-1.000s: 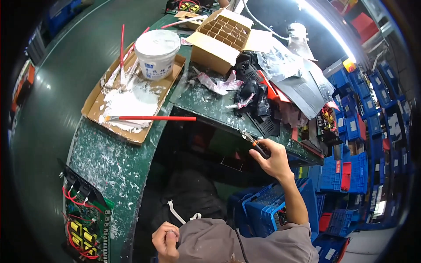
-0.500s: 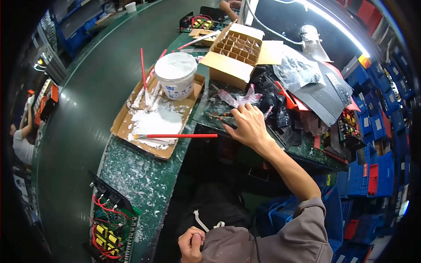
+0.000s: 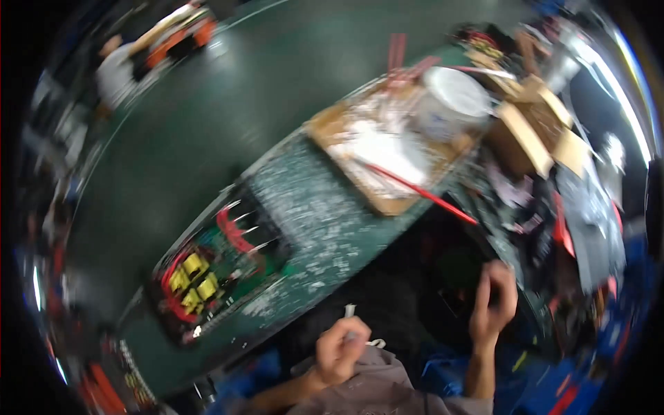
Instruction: Assembling electronic circuit boards by trimming wires and applying a substance with a brush on a production line.
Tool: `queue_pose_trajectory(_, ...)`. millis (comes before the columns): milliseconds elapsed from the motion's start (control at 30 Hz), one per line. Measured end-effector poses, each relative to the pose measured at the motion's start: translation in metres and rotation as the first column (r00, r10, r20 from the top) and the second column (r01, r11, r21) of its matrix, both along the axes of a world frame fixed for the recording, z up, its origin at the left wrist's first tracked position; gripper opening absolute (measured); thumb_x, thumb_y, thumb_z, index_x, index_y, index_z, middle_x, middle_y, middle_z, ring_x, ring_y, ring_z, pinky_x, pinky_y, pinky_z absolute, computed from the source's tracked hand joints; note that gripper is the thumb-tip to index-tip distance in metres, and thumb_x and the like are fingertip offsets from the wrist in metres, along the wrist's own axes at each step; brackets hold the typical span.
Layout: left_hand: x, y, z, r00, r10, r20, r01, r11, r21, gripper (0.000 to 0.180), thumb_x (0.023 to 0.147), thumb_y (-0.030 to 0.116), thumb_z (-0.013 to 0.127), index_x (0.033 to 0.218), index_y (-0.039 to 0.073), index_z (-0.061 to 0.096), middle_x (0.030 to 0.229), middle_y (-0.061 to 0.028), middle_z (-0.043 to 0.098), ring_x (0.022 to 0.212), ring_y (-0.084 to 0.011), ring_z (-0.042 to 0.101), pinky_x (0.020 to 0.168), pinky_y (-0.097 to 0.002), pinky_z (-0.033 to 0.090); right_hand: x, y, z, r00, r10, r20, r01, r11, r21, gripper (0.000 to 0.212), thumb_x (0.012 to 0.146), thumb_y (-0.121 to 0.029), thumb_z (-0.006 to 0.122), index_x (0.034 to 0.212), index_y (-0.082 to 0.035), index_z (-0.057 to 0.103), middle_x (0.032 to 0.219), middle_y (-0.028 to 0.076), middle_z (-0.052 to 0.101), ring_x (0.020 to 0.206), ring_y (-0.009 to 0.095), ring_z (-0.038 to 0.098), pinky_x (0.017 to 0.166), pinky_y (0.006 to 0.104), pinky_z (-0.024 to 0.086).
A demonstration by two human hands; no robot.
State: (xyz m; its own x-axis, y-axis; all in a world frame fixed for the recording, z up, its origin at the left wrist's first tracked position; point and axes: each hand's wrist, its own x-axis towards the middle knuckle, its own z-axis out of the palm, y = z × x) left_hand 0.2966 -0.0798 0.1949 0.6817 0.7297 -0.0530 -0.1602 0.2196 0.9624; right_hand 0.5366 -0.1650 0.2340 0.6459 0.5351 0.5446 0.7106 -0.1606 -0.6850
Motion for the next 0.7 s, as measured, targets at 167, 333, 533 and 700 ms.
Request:
queue_pose_trajectory(167, 0.024, -0.004, 0.015, 0.988, -0.065, 0.141, 0.072, 0.996, -0.043, 0.008, 0.095, 0.007, 0.05, 0.095, 0.0, 0.046, 0.084, -0.0089, 0.053, 0.067, -0.0086, 0.043, 0.061, -0.0222, 0.037, -0.09, -0.019, -0.02, 0.608, 0.462, -0.646, -0.622, 0.782, -0.027, 0.033, 0.073, -0.011, 0.067, 0.1, 0.005, 0.06, 0.09, 0.018, 0.064, 0.082, 0.031, 0.063, 0.074, 0.0353, 0.05)
queue_pose_trajectory(333, 0.007, 0.007, 0.019, 0.93, 0.297, 0.216, -0.296, 0.954, -0.036, 0.017, 0.097, 0.016, 0.047, 0.086, 0.005, 0.04, 0.064, -0.0052, 0.042, 0.047, -0.0099, 0.038, 0.04, -0.024, 0.032, -0.061, 0.02, -0.013, 0.758, 0.571, -0.315, -0.612, 0.79, -0.039, 0.018, 0.076, -0.004, 0.064, 0.093, 0.002, 0.062, 0.085, 0.013, 0.065, 0.075, 0.024, 0.064, 0.066, 0.0333, 0.05)
queue_pose_trajectory(533, -0.006, 0.016, 0.007, 0.966, 0.231, 0.113, -0.207, 0.96, -0.191, 0.019, 0.096, 0.015, 0.047, 0.082, 0.005, 0.038, 0.066, -0.0044, 0.037, 0.048, -0.0088, 0.035, 0.043, -0.0211, 0.031, 0.084, 0.026, -0.009, 0.949, -0.09, 0.301, 0.177, 0.946, -0.273, 0.011, 0.079, -0.008, 0.067, 0.088, -0.002, 0.064, 0.078, 0.012, 0.06, 0.074, 0.027, 0.059, 0.067, 0.0342, 0.048)
queue_pose_trajectory(700, -0.015, 0.008, -0.004, 0.985, 0.161, 0.059, -0.149, 0.974, -0.172, 0.017, 0.095, 0.012, 0.047, 0.083, 0.004, 0.039, 0.066, -0.0054, 0.04, 0.048, -0.0085, 0.036, 0.043, -0.0208, 0.032, 0.115, 0.039, -0.042, 0.89, 0.023, 0.456, 0.272, 0.776, -0.57, 0.019, 0.073, -0.022, 0.071, 0.077, -0.006, 0.062, 0.077, 0.011, 0.059, 0.081, 0.03, 0.059, 0.071, 0.0404, 0.046)
